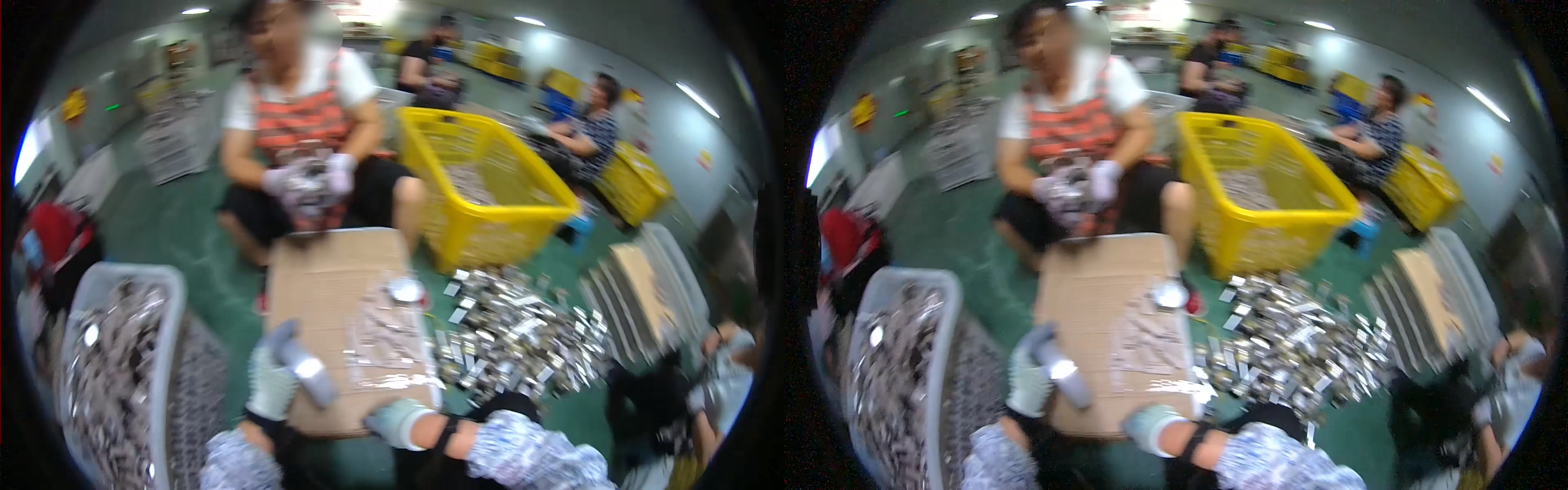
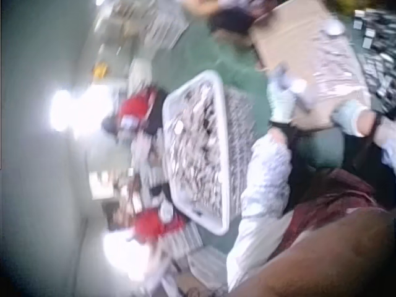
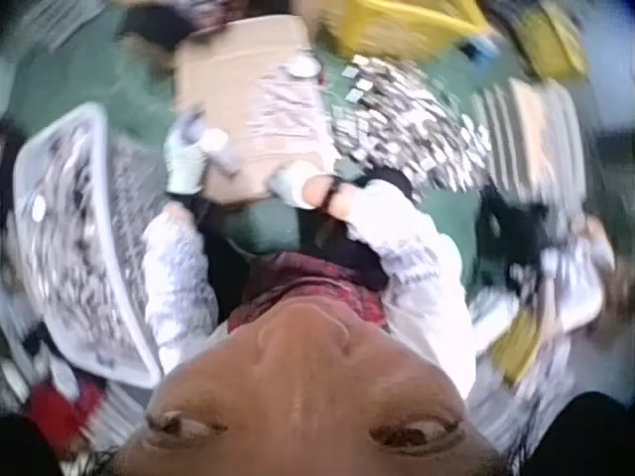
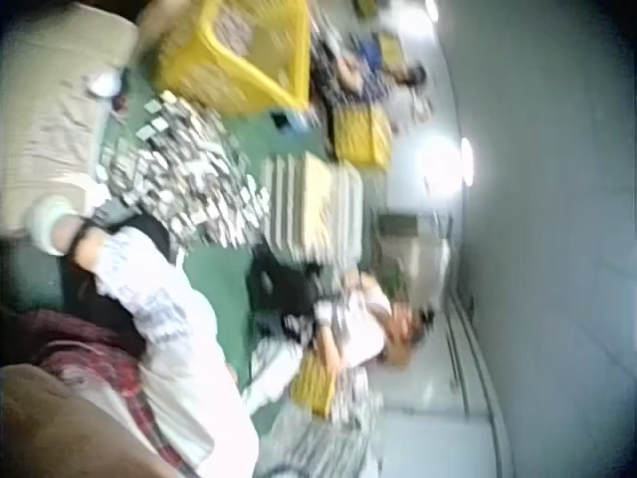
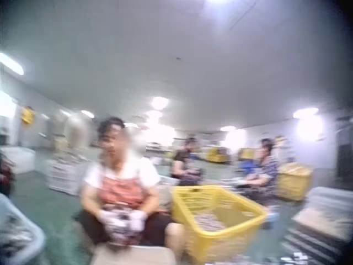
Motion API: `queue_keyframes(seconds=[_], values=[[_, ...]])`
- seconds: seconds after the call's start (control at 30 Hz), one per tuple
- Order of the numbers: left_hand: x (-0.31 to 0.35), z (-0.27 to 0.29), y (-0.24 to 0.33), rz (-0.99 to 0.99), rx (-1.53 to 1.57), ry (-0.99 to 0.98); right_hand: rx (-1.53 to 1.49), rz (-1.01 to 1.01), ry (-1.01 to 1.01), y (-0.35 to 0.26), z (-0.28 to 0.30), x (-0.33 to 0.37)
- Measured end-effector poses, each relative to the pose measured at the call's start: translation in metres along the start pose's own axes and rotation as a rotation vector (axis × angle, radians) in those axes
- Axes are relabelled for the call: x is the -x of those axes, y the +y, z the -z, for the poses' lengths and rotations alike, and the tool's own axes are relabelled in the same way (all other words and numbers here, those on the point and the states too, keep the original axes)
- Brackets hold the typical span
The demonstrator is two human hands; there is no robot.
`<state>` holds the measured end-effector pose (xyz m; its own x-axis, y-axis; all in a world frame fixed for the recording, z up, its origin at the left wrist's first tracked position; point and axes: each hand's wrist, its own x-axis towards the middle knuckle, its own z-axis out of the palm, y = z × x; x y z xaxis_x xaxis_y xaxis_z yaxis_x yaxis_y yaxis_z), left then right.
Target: The recorder and other workers are packing metal door lock components and handles into sets using cardboard strips and tape.
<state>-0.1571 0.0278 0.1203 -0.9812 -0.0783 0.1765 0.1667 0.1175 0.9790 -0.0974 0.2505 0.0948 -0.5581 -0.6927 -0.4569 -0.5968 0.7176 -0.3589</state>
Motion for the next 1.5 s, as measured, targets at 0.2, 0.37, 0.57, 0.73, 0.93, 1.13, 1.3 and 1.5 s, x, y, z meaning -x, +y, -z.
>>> queue_keyframes(seconds=[0.2,0.37,0.57,0.73,0.93,1.13,1.3,1.5], values=[[-0.004,0.008,-0.018,-0.114,0.024,-0.076,0.068,0.029,-0.048,-0.01,0.016,0.01],[-0.001,0.016,-0.015,-0.094,0.068,-0.068,0.1,-0.012,-0.188,-0.007,0.016,-0.002],[-0.003,0.023,-0.016,-0.108,0.006,-0.023,0.065,-0.006,-0.118,0.004,0.005,-0.008],[-0.004,0.023,-0.02,-0.128,-0.01,-0.01,0.124,0.031,-0.111,0.008,-0.001,-0.009],[-0.002,0.02,-0.01,-0.124,-0.035,-0.041,0.049,-0.05,-0.153,0.0,0.007,-0.007],[-0.001,0.021,-0.009,-0.112,-0.035,-0.046,0.073,-0.001,-0.131,0.011,-0.006,-0.01],[-0.003,0.022,-0.01,-0.076,0.013,-0.045,0.106,0.041,-0.084,0.001,0.006,-0.006],[-0.002,0.021,-0.005,-0.055,0.025,-0.04,0.105,0.039,-0.105,-0.002,0.011,-0.006]])
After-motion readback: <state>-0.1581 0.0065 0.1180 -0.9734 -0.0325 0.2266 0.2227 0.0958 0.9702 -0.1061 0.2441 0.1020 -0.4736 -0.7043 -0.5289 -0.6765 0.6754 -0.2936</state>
